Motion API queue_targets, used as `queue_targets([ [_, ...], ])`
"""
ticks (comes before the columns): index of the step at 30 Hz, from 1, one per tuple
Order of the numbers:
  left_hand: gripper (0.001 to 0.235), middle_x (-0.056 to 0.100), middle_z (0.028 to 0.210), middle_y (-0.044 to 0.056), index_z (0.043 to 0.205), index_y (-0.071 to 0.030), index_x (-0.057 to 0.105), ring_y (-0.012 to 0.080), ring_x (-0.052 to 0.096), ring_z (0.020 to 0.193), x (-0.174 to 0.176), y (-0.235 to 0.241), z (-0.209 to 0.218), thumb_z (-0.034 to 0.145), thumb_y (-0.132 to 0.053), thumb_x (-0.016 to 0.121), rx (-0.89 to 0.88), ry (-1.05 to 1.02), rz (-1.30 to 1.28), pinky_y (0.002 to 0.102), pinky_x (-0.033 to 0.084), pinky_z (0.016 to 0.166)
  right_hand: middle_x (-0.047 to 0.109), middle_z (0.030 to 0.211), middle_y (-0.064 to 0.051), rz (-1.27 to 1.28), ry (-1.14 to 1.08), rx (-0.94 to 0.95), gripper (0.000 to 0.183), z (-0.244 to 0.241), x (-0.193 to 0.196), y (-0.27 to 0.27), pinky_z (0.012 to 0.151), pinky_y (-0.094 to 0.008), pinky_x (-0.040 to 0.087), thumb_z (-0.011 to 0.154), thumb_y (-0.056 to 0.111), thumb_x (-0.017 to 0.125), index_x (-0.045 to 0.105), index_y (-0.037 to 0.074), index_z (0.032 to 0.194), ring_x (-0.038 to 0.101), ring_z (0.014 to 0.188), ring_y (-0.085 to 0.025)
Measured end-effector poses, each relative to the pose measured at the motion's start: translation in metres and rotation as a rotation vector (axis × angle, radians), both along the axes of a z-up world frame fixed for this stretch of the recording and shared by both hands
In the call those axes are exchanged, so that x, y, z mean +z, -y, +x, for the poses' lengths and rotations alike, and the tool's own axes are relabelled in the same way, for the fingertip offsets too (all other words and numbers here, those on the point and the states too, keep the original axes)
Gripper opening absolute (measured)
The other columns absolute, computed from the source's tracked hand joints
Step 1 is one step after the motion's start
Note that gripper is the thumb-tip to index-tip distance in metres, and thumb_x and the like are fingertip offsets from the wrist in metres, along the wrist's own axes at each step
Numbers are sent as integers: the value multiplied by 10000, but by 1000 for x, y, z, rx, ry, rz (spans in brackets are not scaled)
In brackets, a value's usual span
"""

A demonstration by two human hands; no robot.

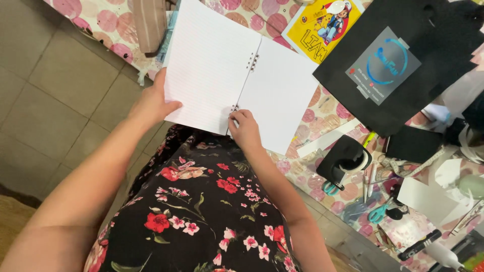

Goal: Assembling a spiral-bound notebook by aligning pages and then using a heat press to apply a design to a ceramic plate

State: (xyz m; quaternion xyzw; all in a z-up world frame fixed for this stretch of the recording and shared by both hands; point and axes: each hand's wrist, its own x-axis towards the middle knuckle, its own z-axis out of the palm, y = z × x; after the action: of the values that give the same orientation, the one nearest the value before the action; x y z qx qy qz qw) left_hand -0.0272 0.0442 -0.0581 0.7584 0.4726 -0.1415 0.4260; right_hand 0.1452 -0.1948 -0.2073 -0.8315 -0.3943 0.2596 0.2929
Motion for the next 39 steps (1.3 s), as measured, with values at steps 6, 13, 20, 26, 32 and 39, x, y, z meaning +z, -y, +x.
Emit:
queue_targets([
  [6,944,513,1392,416,1600,-107,239,543,488,1315,-10,-10,-8,850,-247,794,26,70,-55,601,421,1103,642,1082,-65,-79,29,28,142,-5,5,-2,815,-429,649,917,269,695,716,170,1017,753,918,-336],
  [13,944,504,1414,393,1602,-130,253,524,476,1329,1,-10,-5,849,-262,808,99,126,-87,588,411,1108,623,1113,-81,-114,18,55,135,-4,4,-4,844,-468,640,940,255,675,695,177,1048,742,960,-367],
  [20,958,504,1428,370,1593,-138,282,521,466,1336,-26,-20,-9,817,-243,834,78,143,-71,590,408,1123,619,1091,-85,-16,42,31,128,-6,13,-5,819,-425,642,905,185,709,720,160,1030,750,933,-357],
  [26,944,558,1394,323,1573,-143,324,517,518,1289,-89,-20,-33,800,-247,856,125,118,3,587,438,1086,640,1052,-151,103,-76,-100,231,-9,16,2,822,-367,644,890,93,734,682,81,1115,749,946,-349],
  [32,798,604,1278,275,1527,-126,475,497,589,1187,-84,12,-14,817,-217,827,-209,-69,542,575,492,980,642,1090,-230,89,-330,-237,406,-3,19,-1,908,-320,624,873,102,787,613,-15,1221,725,1037,-344],
  [39,473,537,1493,53,1340,-211,644,311,389,1469,-151,71,33,877,-281,712,-726,349,558,608,263,1193,636,1119,-206,61,-429,-253,476,12,26,-2,908,-319,629,897,107,783,615,-35,1319,734,1011,-282],
])
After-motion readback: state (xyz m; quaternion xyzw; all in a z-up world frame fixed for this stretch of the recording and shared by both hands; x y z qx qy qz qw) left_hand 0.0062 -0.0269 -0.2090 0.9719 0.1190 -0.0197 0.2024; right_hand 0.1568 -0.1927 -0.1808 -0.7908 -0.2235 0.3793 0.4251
